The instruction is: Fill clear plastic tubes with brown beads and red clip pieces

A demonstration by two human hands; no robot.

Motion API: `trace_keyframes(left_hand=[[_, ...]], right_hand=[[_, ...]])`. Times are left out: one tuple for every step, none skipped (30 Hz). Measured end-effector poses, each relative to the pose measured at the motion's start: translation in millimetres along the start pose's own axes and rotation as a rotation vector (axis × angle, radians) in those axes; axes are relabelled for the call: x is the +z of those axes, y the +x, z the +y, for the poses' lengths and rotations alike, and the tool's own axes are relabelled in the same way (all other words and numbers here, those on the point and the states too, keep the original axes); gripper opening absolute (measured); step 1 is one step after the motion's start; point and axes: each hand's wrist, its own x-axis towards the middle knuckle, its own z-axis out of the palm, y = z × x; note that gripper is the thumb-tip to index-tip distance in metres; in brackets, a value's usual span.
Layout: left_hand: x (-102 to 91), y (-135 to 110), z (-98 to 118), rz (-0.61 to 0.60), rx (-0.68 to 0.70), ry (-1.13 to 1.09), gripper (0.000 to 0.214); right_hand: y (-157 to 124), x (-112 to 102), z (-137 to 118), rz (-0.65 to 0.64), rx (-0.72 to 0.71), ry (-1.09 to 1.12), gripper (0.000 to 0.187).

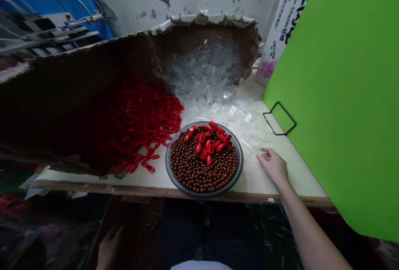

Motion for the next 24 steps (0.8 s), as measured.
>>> trace_keyframes(left_hand=[[-2.8,-0.5,17.6,-0.002,-0.014,-0.046,0.042],[-7.4,-3.0,38.8,0.019,-0.010,-0.104,0.045],[-12.9,-7.9,63.3,0.043,0.015,-0.165,0.047],[-18.8,-15.0,90.3,0.071,0.076,-0.234,0.047],[-24.3,-24.1,118.8,0.128,0.165,-0.324,0.045],[-28.8,-34.7,147.8,0.160,0.270,-0.409,0.043],[-31.7,-46.3,176.4,0.152,0.367,-0.475,0.041],[-32.7,-58.3,203.7,0.135,0.465,-0.539,0.036],[-31.5,-70.2,228.8,0.100,0.572,-0.569,0.031],[-28.4,-81.5,251.4,0.062,0.692,-0.567,0.025],[-23.5,-91.9,271.2,0.006,0.806,-0.557,0.022],[-17.3,-101.1,288.0,-0.055,0.911,-0.541,0.021],[-10.2,-108.9,301.8,-0.122,0.988,-0.503,0.023],[-2.8,-115.3,312.9,-0.179,1.038,-0.459,0.026],[4.3,-120.4,321.5,-0.223,1.066,-0.423,0.029],[10.7,-124.3,327.9,-0.258,1.064,-0.388,0.033],[16.2,-127.1,332.4,-0.284,1.042,-0.358,0.036],[20.5,-129.1,335.5,-0.303,1.007,-0.332,0.038],[23.6,-130.6,337.6,-0.318,0.965,-0.307,0.040],[25.8,-131.9,338.9,-0.329,0.926,-0.283,0.041],[27.2,-133.1,339.9,-0.333,0.894,-0.262,0.042],[28.2,-134.3,340.9,-0.331,0.869,-0.244,0.043],[29.1,-135.8,342.0,-0.326,0.848,-0.231,0.043],[30.2,-137.4,343.5,-0.324,0.826,-0.221,0.044]], right_hand=[[-2.5,-5.5,-6.5,-0.015,-0.003,0.097,0.044],[-5.9,-11.6,-14.4,-0.034,-0.011,0.211,0.046],[-10.3,-17.8,-23.7,-0.053,-0.026,0.344,0.047],[-15.4,-23.9,-34.1,-0.075,-0.052,0.458,0.048],[-21.0,-29.4,-45.3,-0.094,-0.089,0.533,0.048],[-26.9,-34.2,-56.9,-0.107,-0.135,0.568,0.048],[-32.7,-38.1,-68.4,-0.131,-0.189,0.575,0.046],[-38.1,-41.0,-79.7,-0.150,-0.244,0.569,0.044],[-43.1,-42.9,-90.3,-0.180,-0.303,0.552,0.041],[-47.3,-44.0,-100.1,-0.213,-0.364,0.521,0.038],[-50.6,-44.4,-109.0,-0.243,-0.428,0.468,0.034],[-53.0,-44.3,-117.1,-0.279,-0.498,0.389,0.031],[-54.2,-44.0,-124.2,-0.313,-0.576,0.288,0.027],[-54.3,-43.5,-130.3,-0.343,-0.663,0.172,0.025],[-53.5,-42.9,-135.5,-0.367,-0.751,0.051,0.023],[-51.8,-42.2,-139.7,-0.388,-0.833,-0.068,0.022],[-49.6,-41.2,-143.1,-0.399,-0.904,-0.181,0.022],[-47.1,-39.9,-145.8,-0.399,-0.962,-0.289,0.021],[-44.7,-38.0,-147.8,-0.391,-1.005,-0.396,0.021],[-42.7,-35.2,-149.3,-0.381,-1.034,-0.499,0.020],[-41.3,-31.4,-150.3,-0.376,-1.055,-0.591,0.020],[-40.6,-26.5,-151.0,-0.377,-1.073,-0.667,0.020],[-40.8,-20.5,-151.3,-0.384,-1.089,-0.717,0.019],[-41.7,-13.8,-151.6,-0.397,-1.100,-0.743,0.019]])
